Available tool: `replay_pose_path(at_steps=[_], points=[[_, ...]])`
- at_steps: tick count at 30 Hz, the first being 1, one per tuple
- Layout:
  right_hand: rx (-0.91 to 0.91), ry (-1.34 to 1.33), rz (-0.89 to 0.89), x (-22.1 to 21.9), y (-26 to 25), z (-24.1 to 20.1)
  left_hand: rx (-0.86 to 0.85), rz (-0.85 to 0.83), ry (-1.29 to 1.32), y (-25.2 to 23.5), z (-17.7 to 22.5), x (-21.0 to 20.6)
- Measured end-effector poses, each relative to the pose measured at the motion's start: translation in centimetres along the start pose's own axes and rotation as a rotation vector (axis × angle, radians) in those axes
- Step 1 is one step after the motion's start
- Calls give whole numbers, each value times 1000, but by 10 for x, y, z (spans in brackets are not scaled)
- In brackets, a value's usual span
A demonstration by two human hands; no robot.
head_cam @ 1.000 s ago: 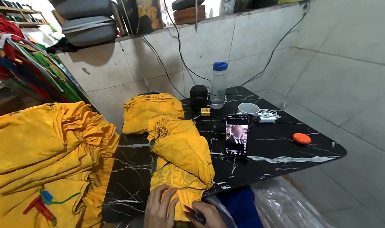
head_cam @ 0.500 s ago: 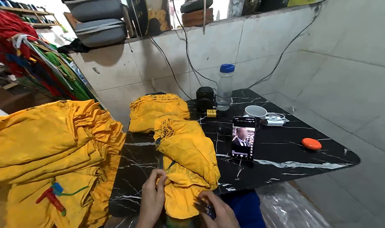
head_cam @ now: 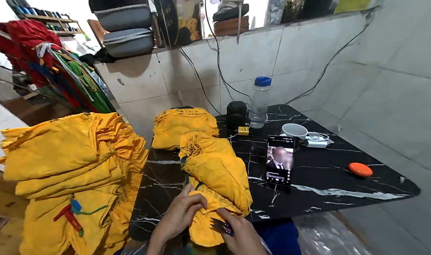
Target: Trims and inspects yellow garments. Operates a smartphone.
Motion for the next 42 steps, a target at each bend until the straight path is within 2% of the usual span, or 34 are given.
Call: replay_pose_path(at_steps=[2, 6, 10, 12, 14, 17, 19, 21, 26, 30, 34, 37, 42], points=[[-1, -89, -17, -4, 0, 2, 26, 32, -118, 6, -2, 0], [-10, -124, -39, -10, 4, 4, -15, 247, -433, 12, 7, -12], [98, -314, 96, 1, 17, 3, -124, 461, -535, 38, 54, -17], [95, -502, 128, 6, 26, 3, -120, 435, -496, 53, 81, -27], [35, -646, 84, 5, 33, 3, -140, 325, -516, 59, 95, -50], [-13, -742, 68, -8, 38, 10, -174, 211, -400, 66, 87, -78], [-13, -742, 89, -10, 40, 16, -179, 216, -219, 69, 78, -77], [-9, -730, 79, -7, 43, 16, -159, 258, -154, 73, 70, -71], [12, -726, 27, -3, 44, 10, -117, 290, -279, 78, 59, -67], [-20, -678, 20, 2, 46, 12, -121, 303, -273, 84, 61, -62], [18, -491, 90, 5, 50, 14, -68, 404, -257, 87, 69, -58], [118, -295, 158, 9, 54, 1, -44, 520, -83, 87, 72, -69], [167, -277, 164, 11, 57, -5, 114, 616, 243, 79, 78, -87]])
Point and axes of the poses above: each hand's wrist, its own y-axis away from the middle knuckle, its own x-axis out of the back of the hand, z = x × y, the point moved 7 cm from there along -y, towards the middle knuckle, and after that the axes turned 6 degrees about -z, right-handed, at the moved point
